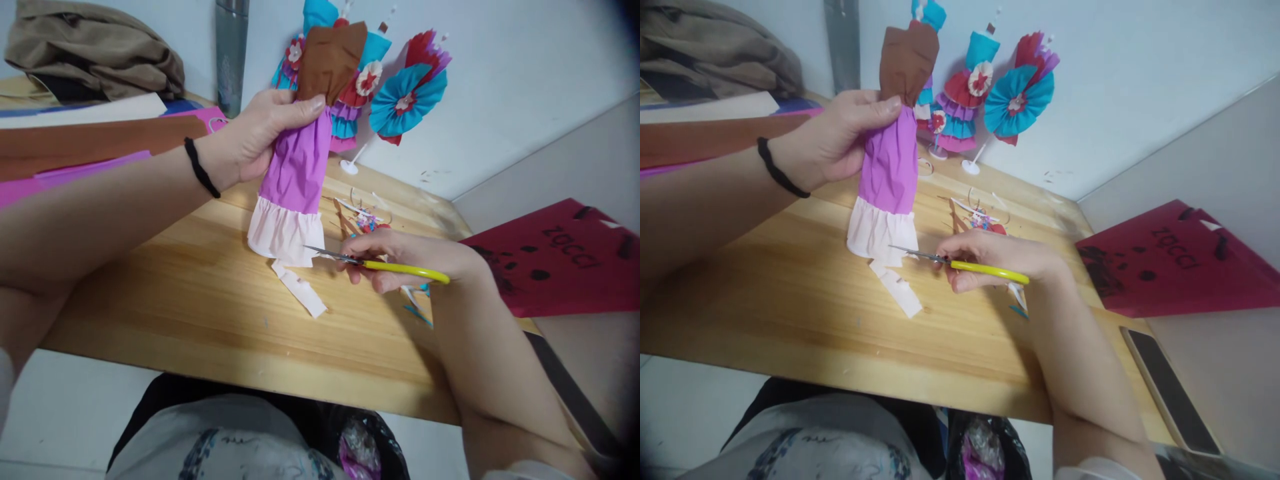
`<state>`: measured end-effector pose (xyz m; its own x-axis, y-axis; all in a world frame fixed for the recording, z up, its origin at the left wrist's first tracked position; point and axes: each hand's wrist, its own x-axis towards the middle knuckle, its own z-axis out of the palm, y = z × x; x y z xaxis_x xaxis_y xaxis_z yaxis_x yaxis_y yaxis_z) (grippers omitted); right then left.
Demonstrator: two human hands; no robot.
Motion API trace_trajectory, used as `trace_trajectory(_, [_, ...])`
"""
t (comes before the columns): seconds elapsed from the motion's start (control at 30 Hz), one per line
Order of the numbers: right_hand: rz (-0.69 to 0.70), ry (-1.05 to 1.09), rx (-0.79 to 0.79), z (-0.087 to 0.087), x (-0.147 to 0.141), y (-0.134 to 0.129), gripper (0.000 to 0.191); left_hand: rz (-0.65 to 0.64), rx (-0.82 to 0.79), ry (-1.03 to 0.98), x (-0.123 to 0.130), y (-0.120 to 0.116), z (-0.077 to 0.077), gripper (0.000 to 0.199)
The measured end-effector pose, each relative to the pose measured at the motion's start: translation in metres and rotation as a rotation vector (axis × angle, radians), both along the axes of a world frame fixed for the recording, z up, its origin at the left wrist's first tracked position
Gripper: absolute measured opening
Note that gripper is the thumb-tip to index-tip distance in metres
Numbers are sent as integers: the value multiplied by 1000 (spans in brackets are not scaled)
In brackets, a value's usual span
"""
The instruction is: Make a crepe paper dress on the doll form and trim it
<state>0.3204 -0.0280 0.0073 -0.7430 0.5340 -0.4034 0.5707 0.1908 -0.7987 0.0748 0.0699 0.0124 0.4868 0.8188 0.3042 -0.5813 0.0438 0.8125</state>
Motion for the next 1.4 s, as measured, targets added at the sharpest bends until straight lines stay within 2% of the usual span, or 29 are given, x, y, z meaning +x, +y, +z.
trace_trajectory(0.13, [15, -14, 27, 1, -4, -1, 52, 23, -10, 18, 1, -1, 2, 27])
trace_trajectory(0.37, [6, -37, 26, 1, -4, 0, 62, -10, 14, 18, 1, -4, 5, 28])
trace_trajectory(0.6, [14, -27, 16, 0, -5, -1, 54, -38, 25, 2, 2, -3, 2, 28])
trace_trajectory(0.87, [30, -9, 1, -4, -7, -1, 54, 5, 3, 39, 2, -5, 2, 28])
trace_trajectory(1.13, [12, -25, 28, -5, -7, 0, 53, -43, 10, -22, 3, -6, 2, 31])
trace_trajectory(1.4, [30, -38, 48, -4, -9, -1, 55, -16, 29, 22, 3, -7, 3, 28])
